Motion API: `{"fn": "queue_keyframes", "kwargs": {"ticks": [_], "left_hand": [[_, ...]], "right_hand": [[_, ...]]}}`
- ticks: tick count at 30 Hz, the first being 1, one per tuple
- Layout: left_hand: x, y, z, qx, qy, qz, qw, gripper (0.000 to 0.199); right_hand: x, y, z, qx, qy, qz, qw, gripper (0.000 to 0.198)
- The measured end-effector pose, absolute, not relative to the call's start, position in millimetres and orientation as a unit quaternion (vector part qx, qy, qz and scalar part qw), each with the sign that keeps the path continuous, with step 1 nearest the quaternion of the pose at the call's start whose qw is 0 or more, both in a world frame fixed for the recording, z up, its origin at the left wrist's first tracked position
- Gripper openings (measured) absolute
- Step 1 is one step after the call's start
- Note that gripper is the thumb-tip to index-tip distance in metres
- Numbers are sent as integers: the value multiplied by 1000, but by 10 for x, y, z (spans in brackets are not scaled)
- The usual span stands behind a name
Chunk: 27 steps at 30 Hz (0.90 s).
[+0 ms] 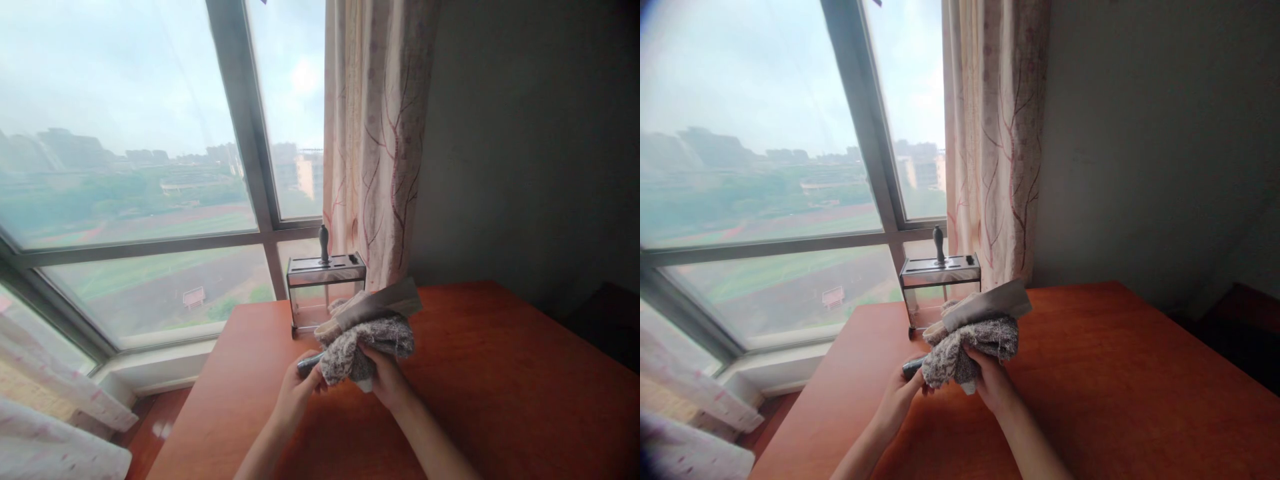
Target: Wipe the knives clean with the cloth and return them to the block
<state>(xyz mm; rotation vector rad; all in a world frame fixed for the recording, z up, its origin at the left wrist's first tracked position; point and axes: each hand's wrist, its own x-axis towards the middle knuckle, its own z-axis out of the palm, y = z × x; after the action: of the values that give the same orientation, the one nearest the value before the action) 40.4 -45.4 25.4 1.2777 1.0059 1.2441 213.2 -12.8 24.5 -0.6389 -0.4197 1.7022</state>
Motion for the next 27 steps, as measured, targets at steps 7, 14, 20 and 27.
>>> {"fn": "queue_keyframes", "kwargs": {"ticks": [7,14,20,27], "left_hand": [[378,-468,398,530,454,509,504,35],[351,-449,372,521,455,513,509,34],[450,-473,290,540,425,505,522,33],[529,-514,222,550,407,524,507,30]], "right_hand": [[2389,38,317,-267,-168,707,633,24],[2645,159,381,-243,-148,684,672,22],[2392,14,267,-260,-171,684,659,29],[2131,-181,260,-286,-237,706,603,33]]}}
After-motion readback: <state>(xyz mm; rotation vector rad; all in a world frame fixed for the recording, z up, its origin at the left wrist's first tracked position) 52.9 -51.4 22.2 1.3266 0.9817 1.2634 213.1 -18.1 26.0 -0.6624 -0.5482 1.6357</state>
